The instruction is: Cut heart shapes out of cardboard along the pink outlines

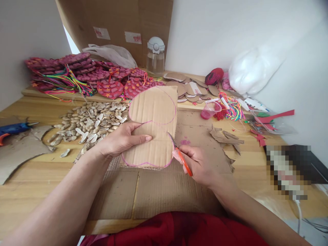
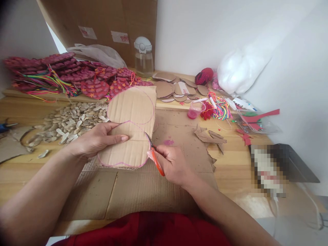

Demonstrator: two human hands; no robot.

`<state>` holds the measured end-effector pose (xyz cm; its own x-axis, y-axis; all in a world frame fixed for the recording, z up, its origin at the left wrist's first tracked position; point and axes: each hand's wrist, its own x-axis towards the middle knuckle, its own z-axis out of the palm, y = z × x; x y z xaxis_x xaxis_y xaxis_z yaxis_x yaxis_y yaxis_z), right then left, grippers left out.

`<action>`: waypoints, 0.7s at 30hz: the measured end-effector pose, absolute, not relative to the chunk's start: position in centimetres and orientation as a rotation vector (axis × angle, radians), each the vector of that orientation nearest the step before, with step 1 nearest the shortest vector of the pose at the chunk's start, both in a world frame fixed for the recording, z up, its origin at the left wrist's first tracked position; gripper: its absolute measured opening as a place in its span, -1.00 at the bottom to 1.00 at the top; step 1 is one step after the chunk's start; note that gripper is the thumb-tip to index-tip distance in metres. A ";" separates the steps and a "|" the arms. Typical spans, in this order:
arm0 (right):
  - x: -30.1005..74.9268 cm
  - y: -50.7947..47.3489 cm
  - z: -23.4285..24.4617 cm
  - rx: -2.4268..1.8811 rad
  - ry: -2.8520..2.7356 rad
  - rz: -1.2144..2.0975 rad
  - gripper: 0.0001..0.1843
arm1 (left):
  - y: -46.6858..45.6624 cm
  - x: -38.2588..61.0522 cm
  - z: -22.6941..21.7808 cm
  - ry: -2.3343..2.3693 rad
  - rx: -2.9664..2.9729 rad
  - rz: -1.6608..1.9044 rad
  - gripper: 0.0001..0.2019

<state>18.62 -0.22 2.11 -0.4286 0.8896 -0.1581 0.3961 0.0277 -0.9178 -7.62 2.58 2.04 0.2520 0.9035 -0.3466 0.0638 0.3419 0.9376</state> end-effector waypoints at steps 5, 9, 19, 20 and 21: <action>18.6 -0.2 2.0 -1.311 -1.884 1.323 -0.42 | 2.8 -7.5 2.1 1.150 1.030 0.780 -0.69; 18.5 -0.1 1.9 -1.312 -1.923 1.238 -0.44 | 2.8 -7.6 2.2 1.120 1.032 0.789 -0.70; 18.6 -0.2 1.9 -1.159 -1.749 1.637 -0.46 | 2.8 -7.9 2.1 1.097 1.078 0.848 -0.71; 18.6 -0.2 2.0 -1.169 -1.752 1.638 -0.45 | 2.7 -7.8 2.0 1.097 1.079 0.855 -0.70; 18.6 -0.2 2.2 -1.176 -1.754 1.640 -0.45 | 2.7 -7.8 2.0 1.099 1.082 0.859 -0.69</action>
<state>18.60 -0.17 2.15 -0.5266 0.8225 -0.2150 0.2698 -0.0782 -0.9597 -7.79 2.72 2.01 0.2551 0.9326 -0.2554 -0.0218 0.2696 0.9627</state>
